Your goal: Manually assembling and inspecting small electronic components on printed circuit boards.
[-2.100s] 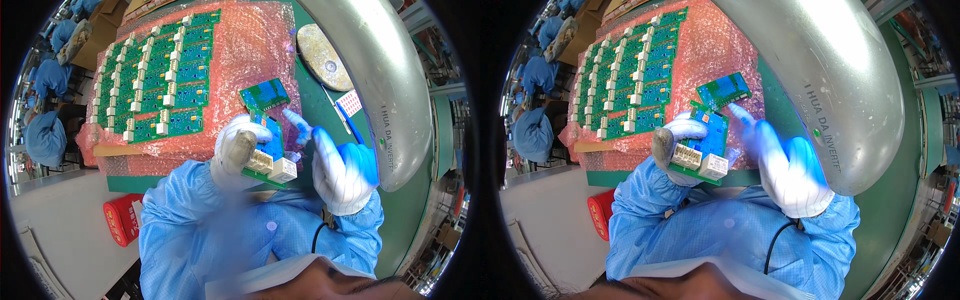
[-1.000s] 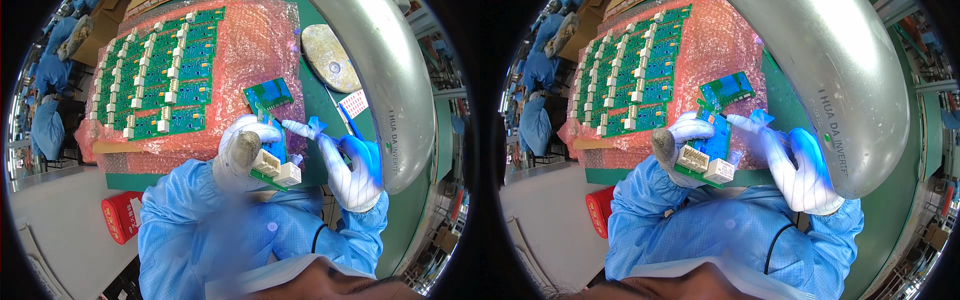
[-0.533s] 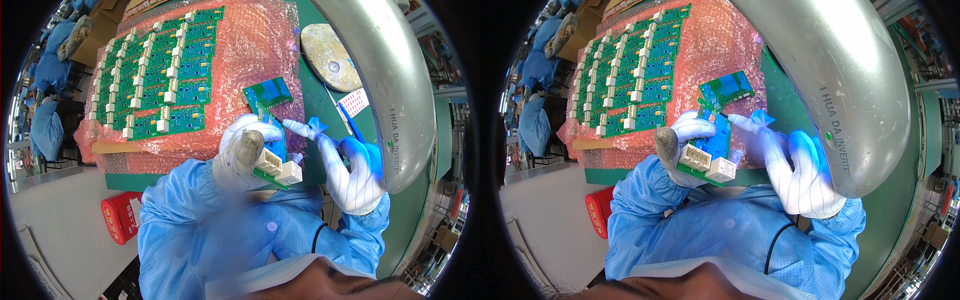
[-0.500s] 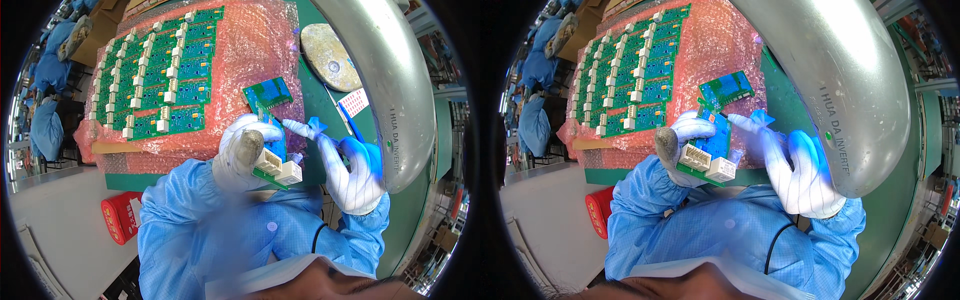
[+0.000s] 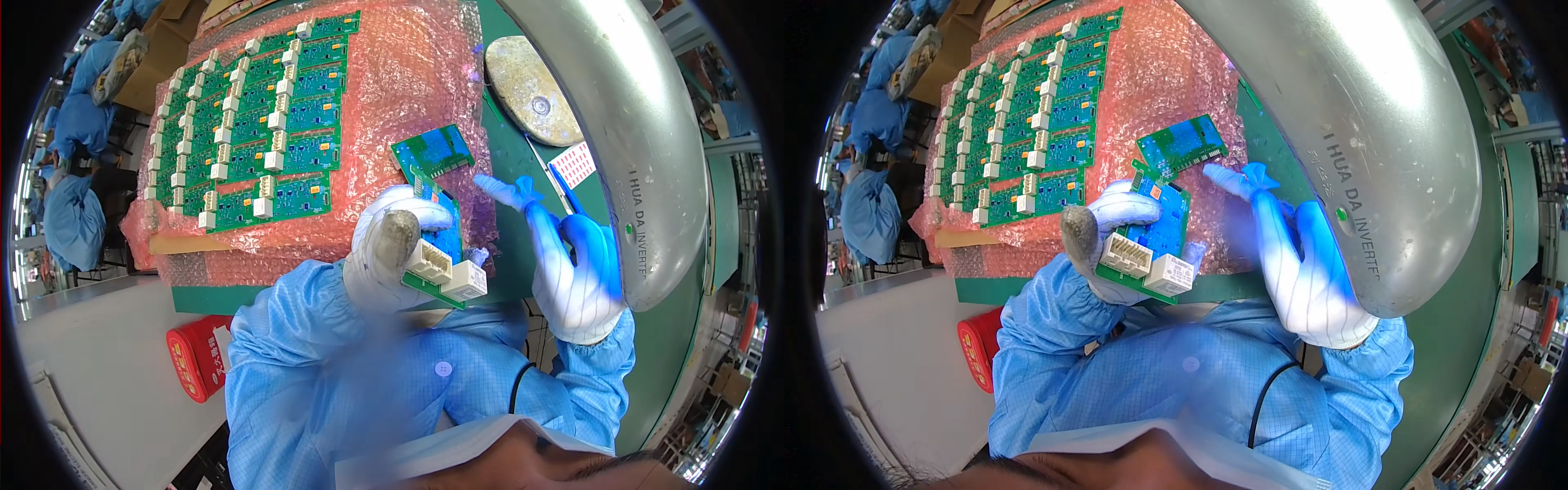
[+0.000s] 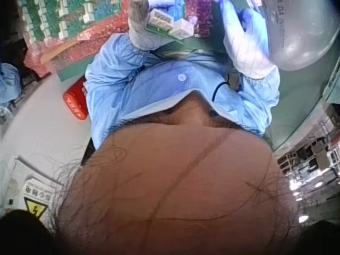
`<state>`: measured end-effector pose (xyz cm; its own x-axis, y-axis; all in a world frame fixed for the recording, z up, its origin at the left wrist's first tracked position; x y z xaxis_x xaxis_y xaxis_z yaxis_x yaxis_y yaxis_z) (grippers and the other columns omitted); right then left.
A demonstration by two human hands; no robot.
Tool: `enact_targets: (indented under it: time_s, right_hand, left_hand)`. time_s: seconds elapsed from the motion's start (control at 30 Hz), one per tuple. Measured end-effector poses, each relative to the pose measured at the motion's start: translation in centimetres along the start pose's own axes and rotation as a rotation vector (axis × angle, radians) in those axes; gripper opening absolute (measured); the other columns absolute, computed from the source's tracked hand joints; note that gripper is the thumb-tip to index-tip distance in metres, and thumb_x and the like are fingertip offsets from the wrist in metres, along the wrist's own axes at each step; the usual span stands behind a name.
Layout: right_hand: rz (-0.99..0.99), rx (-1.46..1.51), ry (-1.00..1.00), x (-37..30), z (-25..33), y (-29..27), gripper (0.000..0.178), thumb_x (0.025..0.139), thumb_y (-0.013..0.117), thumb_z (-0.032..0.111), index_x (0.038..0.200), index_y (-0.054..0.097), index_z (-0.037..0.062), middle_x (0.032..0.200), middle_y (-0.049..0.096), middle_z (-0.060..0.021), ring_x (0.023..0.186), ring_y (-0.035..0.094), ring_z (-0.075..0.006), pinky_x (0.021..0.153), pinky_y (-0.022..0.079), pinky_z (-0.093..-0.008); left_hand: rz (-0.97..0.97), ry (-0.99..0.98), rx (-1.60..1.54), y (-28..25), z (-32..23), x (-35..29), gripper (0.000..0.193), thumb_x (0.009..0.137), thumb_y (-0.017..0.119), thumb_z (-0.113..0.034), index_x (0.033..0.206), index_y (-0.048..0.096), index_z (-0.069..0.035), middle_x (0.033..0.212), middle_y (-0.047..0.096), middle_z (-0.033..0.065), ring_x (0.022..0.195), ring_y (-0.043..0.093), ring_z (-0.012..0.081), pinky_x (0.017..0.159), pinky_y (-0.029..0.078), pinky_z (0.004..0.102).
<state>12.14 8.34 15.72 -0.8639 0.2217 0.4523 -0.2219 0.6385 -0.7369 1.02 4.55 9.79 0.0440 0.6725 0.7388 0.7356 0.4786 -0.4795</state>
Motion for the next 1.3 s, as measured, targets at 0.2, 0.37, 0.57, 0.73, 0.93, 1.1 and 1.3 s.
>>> enact_targets:
  time_s: [0.2, 0.37, 0.57, 0.73, 0.93, 1.1, 1.3]
  right_hand:
    - [-0.031, 0.072, -0.027, 0.1, 1.0, -1.1, 0.049, 0.059, 0.073, -0.003, 0.105, 0.073, 0.0117, 0.073, 0.057, -0.0032, 0.059, 0.055, -0.0167, 0.054, 0.045, -0.0279]
    - [-0.117, 0.115, 0.000, -0.5, 1.2, -0.7, 0.048, 0.059, 0.074, -0.001, 0.105, 0.073, 0.0119, 0.074, 0.057, -0.0030, 0.059, 0.055, -0.0169, 0.053, 0.045, -0.0280]
    - [0.031, 0.091, -0.027, -0.9, 0.6, 0.2, 0.043, 0.063, 0.075, 0.000, 0.104, 0.073, 0.0127, 0.076, 0.057, -0.0023, 0.061, 0.055, -0.0165, 0.053, 0.045, -0.0276]
    - [0.076, 0.162, -0.060, -0.7, 0.7, 0.0, 0.044, 0.062, 0.076, 0.001, 0.104, 0.073, 0.0125, 0.077, 0.058, -0.0035, 0.062, 0.056, -0.0171, 0.054, 0.045, -0.0284]
    - [-0.045, 0.066, -0.048, -0.8, 0.4, -0.2, 0.029, 0.080, 0.071, 0.003, 0.110, 0.072, 0.0074, 0.087, 0.063, 0.0030, 0.052, 0.043, -0.0048, 0.049, 0.043, -0.0180]
    - [0.013, 0.069, -0.018, -1.1, 1.0, -0.5, 0.045, 0.064, 0.076, 0.002, 0.107, 0.072, 0.0136, 0.075, 0.058, -0.0023, 0.061, 0.056, -0.0162, 0.055, 0.044, -0.0278]
    - [0.117, 0.215, 0.006, -1.0, 0.7, 0.3, 0.046, 0.066, 0.077, 0.003, 0.110, 0.071, 0.0142, 0.082, 0.060, -0.0034, 0.065, 0.058, -0.0169, 0.057, 0.047, -0.0293]
  left_hand:
    - [0.041, -0.008, -0.026, 0.3, 0.3, -0.2, 0.077, 0.061, 0.087, -0.006, 0.123, 0.042, -0.005, 0.108, 0.054, 0.0090, 0.083, 0.062, 0.0260, 0.072, 0.053, 0.0408]
    - [-0.037, -0.016, -0.094, -0.4, 0.4, -0.3, 0.082, 0.061, 0.087, -0.007, 0.127, 0.039, -0.003, 0.109, 0.053, 0.0091, 0.085, 0.062, 0.0255, 0.074, 0.053, 0.0410]
    - [-0.103, 0.033, -0.039, -0.9, 0.1, -0.4, 0.097, 0.062, 0.086, -0.007, 0.139, 0.028, -0.001, 0.108, 0.054, 0.0094, 0.079, 0.061, 0.0223, 0.069, 0.053, 0.0399]
    - [-0.126, 0.030, -0.131, -1.3, -0.1, 0.3, 0.110, 0.062, 0.086, -0.006, 0.146, 0.014, -0.001, 0.106, 0.055, 0.0099, 0.076, 0.059, 0.0204, 0.067, 0.052, 0.0390]
    - [-0.113, 0.042, -0.105, -0.9, -0.4, 0.3, 0.095, 0.061, 0.087, -0.008, 0.136, 0.029, -0.002, 0.105, 0.057, 0.0103, 0.079, 0.061, 0.0221, 0.069, 0.053, 0.0374]
    - [-0.156, 0.026, -0.114, -1.0, 0.0, -0.3, 0.117, 0.057, 0.093, -0.020, 0.149, 0.023, -0.006, 0.098, 0.061, 0.0117, 0.078, 0.060, 0.0292, 0.064, 0.049, 0.0419]
    - [-0.176, 0.021, -0.185, -1.6, -0.1, 0.1, 0.100, 0.057, 0.092, -0.020, 0.139, 0.037, -0.005, 0.099, 0.061, 0.0109, 0.076, 0.059, 0.0285, 0.064, 0.048, 0.0410]
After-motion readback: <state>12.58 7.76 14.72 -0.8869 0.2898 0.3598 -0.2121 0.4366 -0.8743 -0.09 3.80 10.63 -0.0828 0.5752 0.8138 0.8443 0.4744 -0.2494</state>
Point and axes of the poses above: each hand's wrist, its own x-axis towards the middle knuckle, its own y-axis out of the palm, z = x × y, the point moved 10 cm from there along x, towards the middle knuckle
